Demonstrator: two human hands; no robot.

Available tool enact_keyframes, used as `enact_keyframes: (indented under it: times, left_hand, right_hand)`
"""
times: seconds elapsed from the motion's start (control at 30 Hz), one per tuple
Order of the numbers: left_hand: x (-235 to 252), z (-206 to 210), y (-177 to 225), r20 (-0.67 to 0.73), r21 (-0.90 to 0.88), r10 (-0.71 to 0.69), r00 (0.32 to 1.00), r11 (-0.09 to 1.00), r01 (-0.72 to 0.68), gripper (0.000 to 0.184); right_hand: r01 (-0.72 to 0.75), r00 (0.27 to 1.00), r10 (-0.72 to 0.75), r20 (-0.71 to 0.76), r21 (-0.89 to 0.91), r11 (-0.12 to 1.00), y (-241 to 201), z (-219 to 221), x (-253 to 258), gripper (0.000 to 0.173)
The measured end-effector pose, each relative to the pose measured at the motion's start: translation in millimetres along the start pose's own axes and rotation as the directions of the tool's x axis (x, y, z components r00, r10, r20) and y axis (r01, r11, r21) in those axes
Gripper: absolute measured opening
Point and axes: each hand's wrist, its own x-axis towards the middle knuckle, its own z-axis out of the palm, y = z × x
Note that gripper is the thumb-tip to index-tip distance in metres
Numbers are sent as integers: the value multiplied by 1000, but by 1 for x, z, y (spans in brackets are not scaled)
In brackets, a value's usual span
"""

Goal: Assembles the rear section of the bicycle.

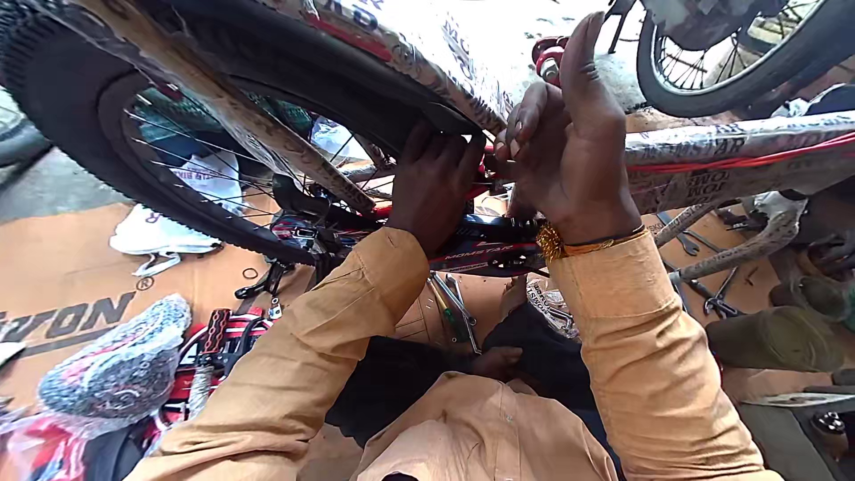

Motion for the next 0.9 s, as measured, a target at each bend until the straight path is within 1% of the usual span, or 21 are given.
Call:
enact_keyframes:
  times: [0.1,0.17,0.2,0.27,0.33,0.37,0.4,0.43,0.47,0.5,0.57,0.6,0.63,0.67,0.7,0.73,0.77,0.8,0.83,0.87,0.9]
  left_hand:
    - [2,-2,2,60,12,-7,998,1000,7,30]
    - [4,-3,4,89,24,-10,996,1000,8,29]
    - [4,-3,4,91,31,-10,996,1000,7,30]
    - [3,-3,3,98,23,-14,995,1000,12,34]
    - [3,-2,2,95,23,-25,995,999,23,33]
    - [3,-1,3,94,28,-34,995,999,32,34]
    - [3,-1,3,95,34,-44,995,999,41,34]
    - [3,0,3,95,33,-50,994,998,48,35]
    - [3,1,4,79,28,-48,996,999,46,34]
    - [3,2,3,63,26,-43,997,999,41,34]
    - [3,1,4,65,32,-46,997,999,44,34]
    - [3,0,5,68,39,-51,996,998,49,34]
    - [2,0,5,69,46,-52,996,998,49,35]
    - [2,1,5,71,51,-51,996,998,47,35]
    - [3,2,5,70,50,-50,996,998,46,35]
    - [2,3,5,66,48,-49,997,998,46,35]
    - [2,3,6,66,45,-53,996,998,50,35]
    - [1,2,7,62,44,-58,996,998,55,34]
    - [2,2,8,53,50,-61,997,997,58,34]
    - [2,2,9,54,56,-66,996,996,63,34]
    - [2,2,9,57,53,-72,996,996,69,34]
  right_hand:
    - [15,998,-5,61,-169,986,0,-5,-3,63]
    - [89,996,-80,41,-369,925,1,-8,-11,60]
    - [134,990,-138,27,-482,866,3,-9,-16,51]
    - [215,957,-289,26,-733,645,11,-15,-26,31]
    - [163,928,-370,40,-937,308,19,-20,-36,19]
    - [102,929,-369,39,-983,153,21,-21,-40,19]
    - [52,929,-368,31,-998,47,23,-23,-42,24]
    - [29,925,-379,27,-1000,1,23,-26,-43,28]
    - [34,914,-404,27,-999,11,21,-32,-40,27]
    - [57,896,-444,19,-996,72,18,-40,-35,22]
    - [58,876,-477,-77,-963,263,6,-60,-17,22]
    - [27,885,-440,-152,-927,374,0,-69,-2,26]
    - [-33,908,-348,-234,-867,497,-9,-75,13,29]
    - [-117,937,-189,-295,-772,625,-20,-78,30,33]
    - [-222,950,18,-312,-633,741,-31,-79,47,33]
    - [-328,938,219,-267,-489,808,-38,-82,65,30]
    - [-421,907,379,-185,-405,811,-39,-88,83,28]
    - [-489,864,491,-107,-407,772,-35,-96,102,29]
    - [-521,826,560,-68,-470,712,-31,-99,116,29]
    - [-516,806,590,-48,-544,661,-29,-95,123,23]
    - [-498,807,589,-50,-595,631,-31,-84,121,19]
